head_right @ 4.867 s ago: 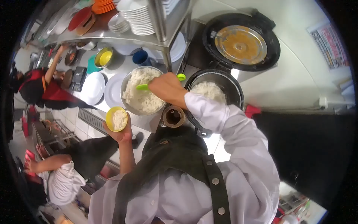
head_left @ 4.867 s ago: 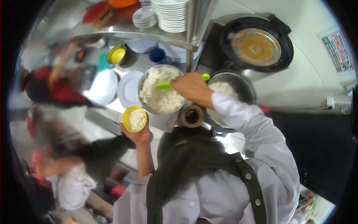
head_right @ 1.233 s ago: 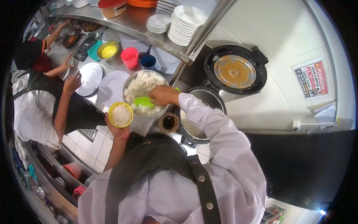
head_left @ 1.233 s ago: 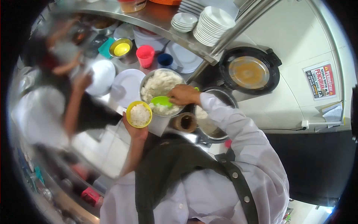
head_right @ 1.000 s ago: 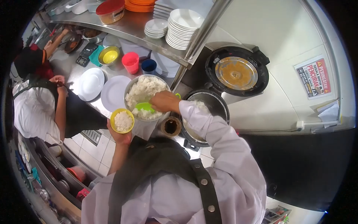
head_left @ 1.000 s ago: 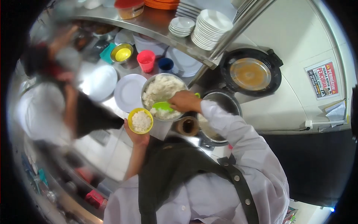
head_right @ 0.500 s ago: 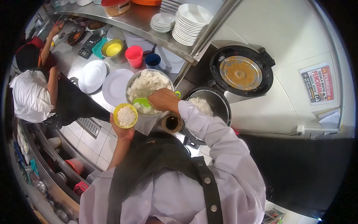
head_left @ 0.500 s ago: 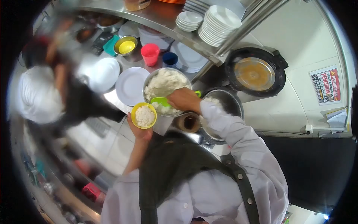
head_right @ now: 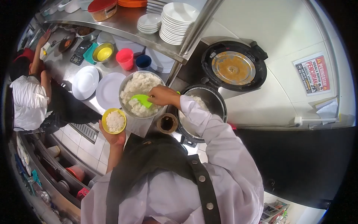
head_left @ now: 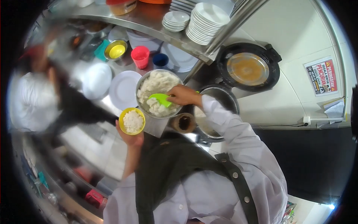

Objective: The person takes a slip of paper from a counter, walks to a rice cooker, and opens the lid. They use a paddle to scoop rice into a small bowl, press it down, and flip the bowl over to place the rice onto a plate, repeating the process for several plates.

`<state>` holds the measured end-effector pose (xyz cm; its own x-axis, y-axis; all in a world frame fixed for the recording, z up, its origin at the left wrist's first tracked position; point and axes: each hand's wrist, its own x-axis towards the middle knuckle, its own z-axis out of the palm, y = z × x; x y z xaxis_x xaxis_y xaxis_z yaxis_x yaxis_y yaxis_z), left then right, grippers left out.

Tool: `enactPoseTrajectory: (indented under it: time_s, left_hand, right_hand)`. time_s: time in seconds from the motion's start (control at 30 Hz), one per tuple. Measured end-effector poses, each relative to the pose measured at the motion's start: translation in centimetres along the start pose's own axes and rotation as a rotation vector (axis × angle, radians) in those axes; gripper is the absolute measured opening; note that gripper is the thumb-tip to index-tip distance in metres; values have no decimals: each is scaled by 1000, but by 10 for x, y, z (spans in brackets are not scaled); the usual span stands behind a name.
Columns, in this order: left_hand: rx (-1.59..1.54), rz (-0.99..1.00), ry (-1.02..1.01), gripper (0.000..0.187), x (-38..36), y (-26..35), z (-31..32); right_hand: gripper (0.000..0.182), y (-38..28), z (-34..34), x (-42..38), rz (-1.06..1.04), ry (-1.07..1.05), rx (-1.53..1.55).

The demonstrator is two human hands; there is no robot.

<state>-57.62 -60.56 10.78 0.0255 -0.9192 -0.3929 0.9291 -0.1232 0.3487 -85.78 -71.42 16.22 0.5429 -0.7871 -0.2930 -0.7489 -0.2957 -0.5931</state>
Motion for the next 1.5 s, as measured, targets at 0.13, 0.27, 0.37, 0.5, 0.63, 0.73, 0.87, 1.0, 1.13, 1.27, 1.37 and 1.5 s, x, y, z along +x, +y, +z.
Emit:
enactPoseTrajectory:
  time_s: [0.13,0.27,0.37,0.5,0.63,0.73,0.87,1.0,1.13,1.27,1.37,1.5]
  left_hand:
    - [51,53,15,61,7,-3,18]
    - [62,-24,-12,61,15,-26,64]
    - [36,-132,-22,59,19,-43,97]
    - [82,-102,4,57,33,-58,116]
    - [183,-109,-81,58,47,-69,93]
    - [199,-117,-143,59,45,-69,93]
    - [174,-104,-199,62,42,-70,88]
    - [171,-136,-144,61,32,-74,98]
    - [190,-128,-85,55,35,-72,94]
    - [190,-146,-79,52,32,-64,89]
    - [143,-176,-87,53,33,-60,84]
    - [136,-206,-104,54,35,-57,80]
  right_hand:
    - [24,-6,-14,-15,103,119,349]
    - [22,-42,-26,-35,63,465,142]
    - [28,-72,6,-52,24,673,-165]
    - [50,-94,49,-69,30,765,-383]
    - [58,-81,75,-74,-10,737,-344]
    - [56,-53,61,-81,-10,668,-106]
    - [52,-53,17,-86,243,761,236]
    - [51,-49,29,-66,-41,624,413]
    - [51,-94,46,-65,151,434,321]
    - [50,-99,57,-61,132,399,410]
    - [48,-89,70,-57,101,387,483]
    - [46,-69,71,-50,42,437,485]
